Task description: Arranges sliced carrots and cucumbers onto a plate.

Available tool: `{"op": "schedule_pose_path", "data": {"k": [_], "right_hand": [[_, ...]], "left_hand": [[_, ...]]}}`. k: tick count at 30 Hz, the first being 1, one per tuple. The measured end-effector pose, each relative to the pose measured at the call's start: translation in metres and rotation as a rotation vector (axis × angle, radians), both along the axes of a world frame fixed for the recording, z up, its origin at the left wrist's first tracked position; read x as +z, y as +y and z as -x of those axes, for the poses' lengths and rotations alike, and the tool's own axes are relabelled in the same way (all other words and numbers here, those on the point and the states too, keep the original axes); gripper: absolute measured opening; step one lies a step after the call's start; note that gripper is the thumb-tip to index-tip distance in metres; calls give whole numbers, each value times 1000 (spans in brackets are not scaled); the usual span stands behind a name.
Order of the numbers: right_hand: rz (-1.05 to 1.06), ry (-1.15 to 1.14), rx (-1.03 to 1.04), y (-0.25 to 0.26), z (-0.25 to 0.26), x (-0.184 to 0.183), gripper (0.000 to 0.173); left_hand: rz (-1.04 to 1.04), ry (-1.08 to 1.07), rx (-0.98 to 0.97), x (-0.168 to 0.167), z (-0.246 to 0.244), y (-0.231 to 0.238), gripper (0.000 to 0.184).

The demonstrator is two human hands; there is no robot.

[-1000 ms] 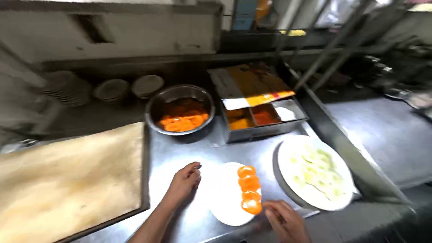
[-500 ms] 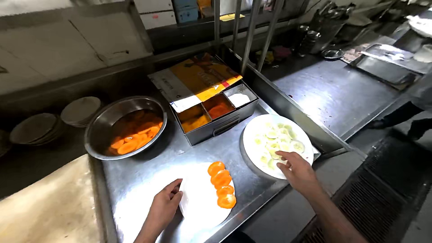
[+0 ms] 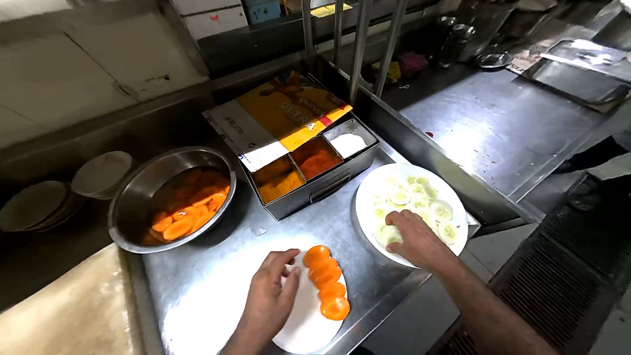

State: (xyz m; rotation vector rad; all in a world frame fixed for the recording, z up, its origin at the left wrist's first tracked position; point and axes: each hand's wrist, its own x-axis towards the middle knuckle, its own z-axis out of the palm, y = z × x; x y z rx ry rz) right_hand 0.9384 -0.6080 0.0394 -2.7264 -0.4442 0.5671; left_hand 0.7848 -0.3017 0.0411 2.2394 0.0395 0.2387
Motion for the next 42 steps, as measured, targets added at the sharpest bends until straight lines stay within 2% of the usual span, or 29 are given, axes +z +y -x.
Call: {"op": "schedule_pose_path", "data": {"k": [3,8,12,15,18,24,28,31,33,36,39,42], "right_hand": [[15,51,-1,-4,-1,3,67],[40,85,-30,-3,-3,5,61],[-29,59,-77,-6,2,2,63],[-143,1,-108,-13,10,-4,43],[-300,-75,-181,-23,16,-10,32],[-612,-30,-404,-40,24,-19,32],[-665,-16,-448,-46,27,-22,32],[-706,-31,-487,-42,30,-27,29],[-757,-23,-549,-36,32,-26,29],[-963,29,-674,-29,32,-23,31],[-1115,59,-736,-21,31,-19,34],[-1063,-21,-684,-18,29,-15,33]], "left_hand": [[9,27,-159,5,-22,-26,31],[-2,83,-299,7,-52,-57,32],[-45,145,-433,6,-78,-80,34],[-108,255,-535,8,-101,-103,39],[-216,335,-547,5,-125,-125,44],[-446,372,-467,-7,-151,-151,50],[-450,389,-486,-6,-153,-155,36],[-305,397,-473,-3,-153,-154,20],[-152,462,-457,3,-153,-153,18],[272,526,-414,0,-155,-146,21],[802,656,-420,-3,-155,-144,40],[995,666,-391,-5,-153,-143,42]]}}
